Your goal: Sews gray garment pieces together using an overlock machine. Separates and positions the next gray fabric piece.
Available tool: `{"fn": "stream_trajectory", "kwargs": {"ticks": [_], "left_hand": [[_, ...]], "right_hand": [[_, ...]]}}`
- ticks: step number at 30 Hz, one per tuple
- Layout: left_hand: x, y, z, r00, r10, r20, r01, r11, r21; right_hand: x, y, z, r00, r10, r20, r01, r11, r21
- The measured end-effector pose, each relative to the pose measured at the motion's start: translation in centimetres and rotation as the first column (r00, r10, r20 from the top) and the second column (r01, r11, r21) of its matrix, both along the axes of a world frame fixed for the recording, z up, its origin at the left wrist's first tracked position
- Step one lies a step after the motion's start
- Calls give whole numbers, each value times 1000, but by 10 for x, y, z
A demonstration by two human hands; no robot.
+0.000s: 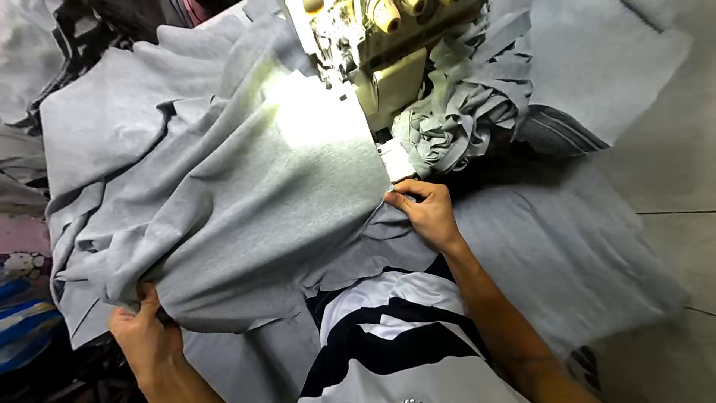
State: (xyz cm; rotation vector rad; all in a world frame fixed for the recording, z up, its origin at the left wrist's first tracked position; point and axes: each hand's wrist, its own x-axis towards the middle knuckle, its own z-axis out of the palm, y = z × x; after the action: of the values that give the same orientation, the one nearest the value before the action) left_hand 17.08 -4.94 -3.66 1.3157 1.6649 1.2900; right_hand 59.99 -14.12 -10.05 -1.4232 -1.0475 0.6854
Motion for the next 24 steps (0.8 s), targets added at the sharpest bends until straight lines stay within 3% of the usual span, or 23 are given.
{"fn": "stream_trajectory", "kwargs": {"ticks": [11, 20, 24], "left_hand": [[-4, 50, 23, 998, -38, -40, 40, 998, 58], [-30, 127, 36, 993, -120, -19, 122, 983, 135], [-56, 149, 38, 964, -259, -59, 265, 955, 136]], "right_hand": [[9, 44, 26, 1000, -6, 14, 5, 999, 53], [21, 95, 43, 1000, -21, 21, 20, 997, 74], [24, 99, 41, 1000, -5, -23, 7, 996, 88]]}}
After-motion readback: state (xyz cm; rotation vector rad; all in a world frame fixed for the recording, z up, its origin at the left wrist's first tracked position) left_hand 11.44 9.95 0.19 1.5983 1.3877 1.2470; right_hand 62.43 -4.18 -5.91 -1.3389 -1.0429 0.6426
